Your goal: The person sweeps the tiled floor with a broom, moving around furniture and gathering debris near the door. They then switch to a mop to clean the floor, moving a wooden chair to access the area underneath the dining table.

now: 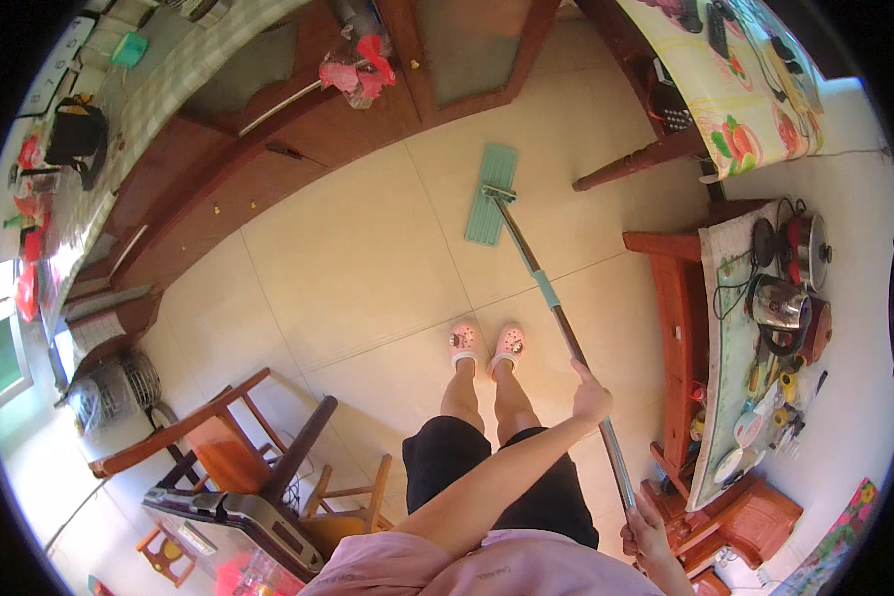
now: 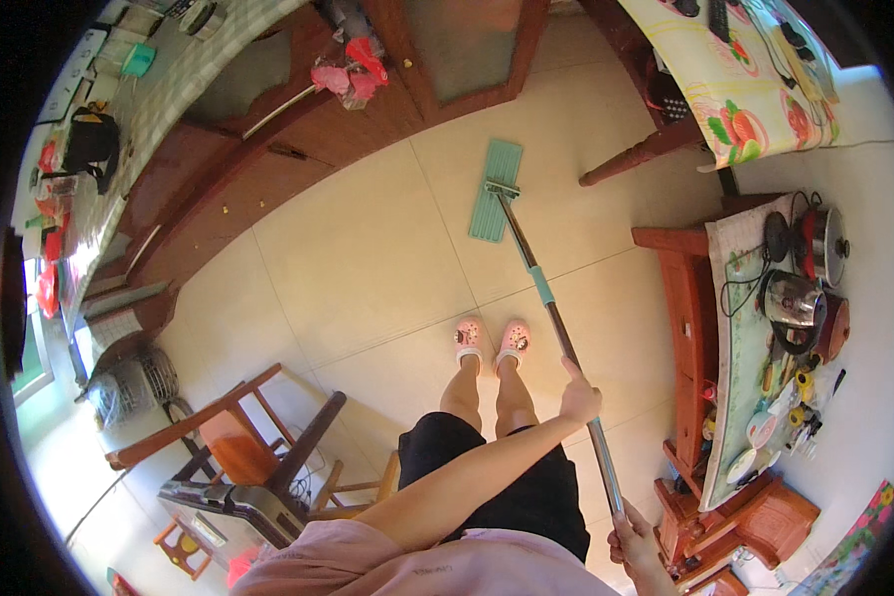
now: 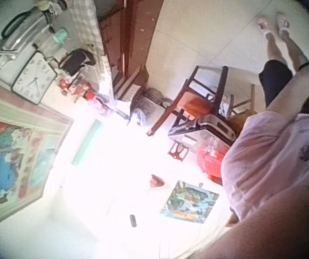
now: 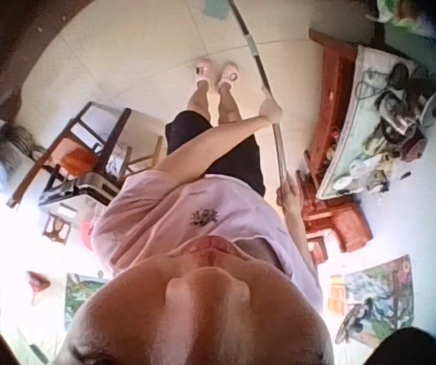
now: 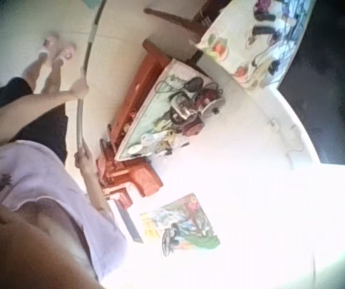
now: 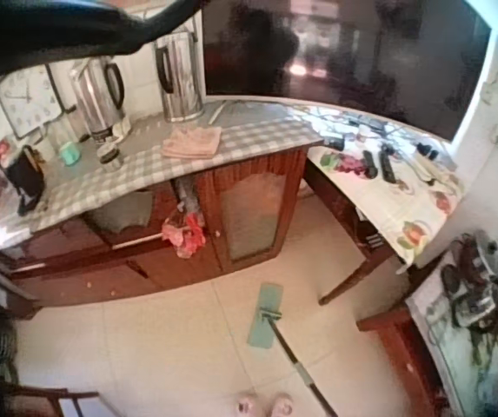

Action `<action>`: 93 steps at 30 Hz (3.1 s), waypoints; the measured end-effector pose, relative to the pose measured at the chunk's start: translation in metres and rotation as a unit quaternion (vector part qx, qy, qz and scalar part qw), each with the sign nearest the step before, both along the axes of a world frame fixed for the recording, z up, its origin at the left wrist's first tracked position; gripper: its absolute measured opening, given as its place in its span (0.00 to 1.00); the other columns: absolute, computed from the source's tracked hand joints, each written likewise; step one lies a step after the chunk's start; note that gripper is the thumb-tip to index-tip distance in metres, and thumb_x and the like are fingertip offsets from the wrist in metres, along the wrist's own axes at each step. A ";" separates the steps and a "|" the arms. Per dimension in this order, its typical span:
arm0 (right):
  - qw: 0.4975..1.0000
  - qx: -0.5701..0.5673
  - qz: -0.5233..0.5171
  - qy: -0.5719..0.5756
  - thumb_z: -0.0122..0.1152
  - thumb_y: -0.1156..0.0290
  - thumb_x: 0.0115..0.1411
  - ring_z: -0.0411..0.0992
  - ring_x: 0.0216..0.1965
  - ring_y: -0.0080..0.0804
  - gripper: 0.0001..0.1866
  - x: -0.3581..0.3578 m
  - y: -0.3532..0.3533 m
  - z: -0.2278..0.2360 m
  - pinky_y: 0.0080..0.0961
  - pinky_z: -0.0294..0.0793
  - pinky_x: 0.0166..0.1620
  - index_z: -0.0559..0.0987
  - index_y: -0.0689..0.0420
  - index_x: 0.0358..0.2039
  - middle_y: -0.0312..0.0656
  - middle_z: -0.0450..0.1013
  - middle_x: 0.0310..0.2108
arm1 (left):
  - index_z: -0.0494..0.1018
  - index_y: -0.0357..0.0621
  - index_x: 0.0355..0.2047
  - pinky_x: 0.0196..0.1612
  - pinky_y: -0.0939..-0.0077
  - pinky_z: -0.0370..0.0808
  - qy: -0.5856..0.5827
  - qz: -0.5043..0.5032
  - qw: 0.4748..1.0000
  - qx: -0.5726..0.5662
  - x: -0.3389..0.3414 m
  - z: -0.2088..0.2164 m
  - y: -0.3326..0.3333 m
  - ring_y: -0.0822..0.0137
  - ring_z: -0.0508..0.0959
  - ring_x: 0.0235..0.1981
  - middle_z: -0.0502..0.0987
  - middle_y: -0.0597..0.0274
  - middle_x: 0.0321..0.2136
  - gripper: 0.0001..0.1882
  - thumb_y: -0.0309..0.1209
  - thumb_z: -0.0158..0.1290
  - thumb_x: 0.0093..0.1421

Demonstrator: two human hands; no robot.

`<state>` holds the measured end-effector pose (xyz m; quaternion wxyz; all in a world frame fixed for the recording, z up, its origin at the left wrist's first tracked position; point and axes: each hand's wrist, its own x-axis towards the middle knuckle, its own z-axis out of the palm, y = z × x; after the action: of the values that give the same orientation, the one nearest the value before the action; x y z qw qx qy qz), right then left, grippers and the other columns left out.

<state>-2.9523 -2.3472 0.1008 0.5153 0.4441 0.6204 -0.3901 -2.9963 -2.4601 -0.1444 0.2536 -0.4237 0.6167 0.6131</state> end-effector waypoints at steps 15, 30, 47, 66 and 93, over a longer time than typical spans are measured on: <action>0.975 -0.193 0.098 0.045 0.42 0.56 0.57 0.68 0.20 0.27 0.16 0.070 -0.219 -0.102 0.27 0.69 0.24 0.69 0.56 0.32 0.37 0.65 0.15 | 0.62 0.44 0.43 0.44 0.63 0.67 -0.011 0.377 0.757 0.534 0.196 0.112 -0.165 0.57 0.70 0.41 0.69 0.53 0.39 0.28 0.54 0.33 0.55; 0.068 -0.320 0.826 0.459 0.59 0.64 0.35 0.69 0.28 0.39 0.11 -0.067 -0.360 -0.262 0.36 0.65 0.34 0.77 0.54 0.21 0.42 0.71 0.22 | 0.61 0.41 0.27 0.10 0.82 0.55 -0.132 0.107 0.977 0.131 0.197 0.154 -0.258 0.77 0.60 0.07 0.60 0.68 0.07 0.16 0.40 0.52 0.51; 0.232 -0.422 0.775 0.409 0.56 0.64 0.28 0.68 0.25 0.32 0.08 -0.219 -0.277 -0.288 0.28 0.61 0.32 0.73 0.54 0.10 0.37 0.68 0.13 | 0.64 0.43 0.42 0.31 0.75 0.70 -0.065 0.203 0.958 0.194 0.042 0.187 -0.167 0.69 0.70 0.30 0.69 0.63 0.31 0.14 0.26 0.48 0.53; 0.231 -0.023 0.900 0.369 0.50 0.72 0.47 0.54 0.49 0.29 0.07 -0.479 -0.290 -0.418 0.55 0.53 0.47 0.76 0.50 0.26 0.35 0.66 0.39 | 0.58 0.51 0.22 0.08 0.85 0.49 -0.024 0.337 0.818 0.466 -0.203 -0.001 -0.141 0.79 0.53 0.06 0.52 0.76 0.08 0.13 0.40 0.50 0.53; 0.358 -0.288 0.822 0.337 0.54 0.69 0.36 0.65 0.28 0.35 0.04 -0.126 -0.244 -0.293 0.54 0.64 0.24 0.75 0.53 0.11 0.35 0.68 0.16 | 0.69 0.34 0.29 0.22 0.69 0.66 -0.177 0.060 0.980 -0.062 0.179 0.117 -0.120 0.62 0.72 0.19 0.71 0.48 0.18 0.18 0.39 0.53 0.49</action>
<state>-3.0785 -2.5910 -0.1920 0.4240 -0.6308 0.6484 -0.0437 -2.8173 -2.5802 -0.0270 0.2948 -0.5767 0.5723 0.5031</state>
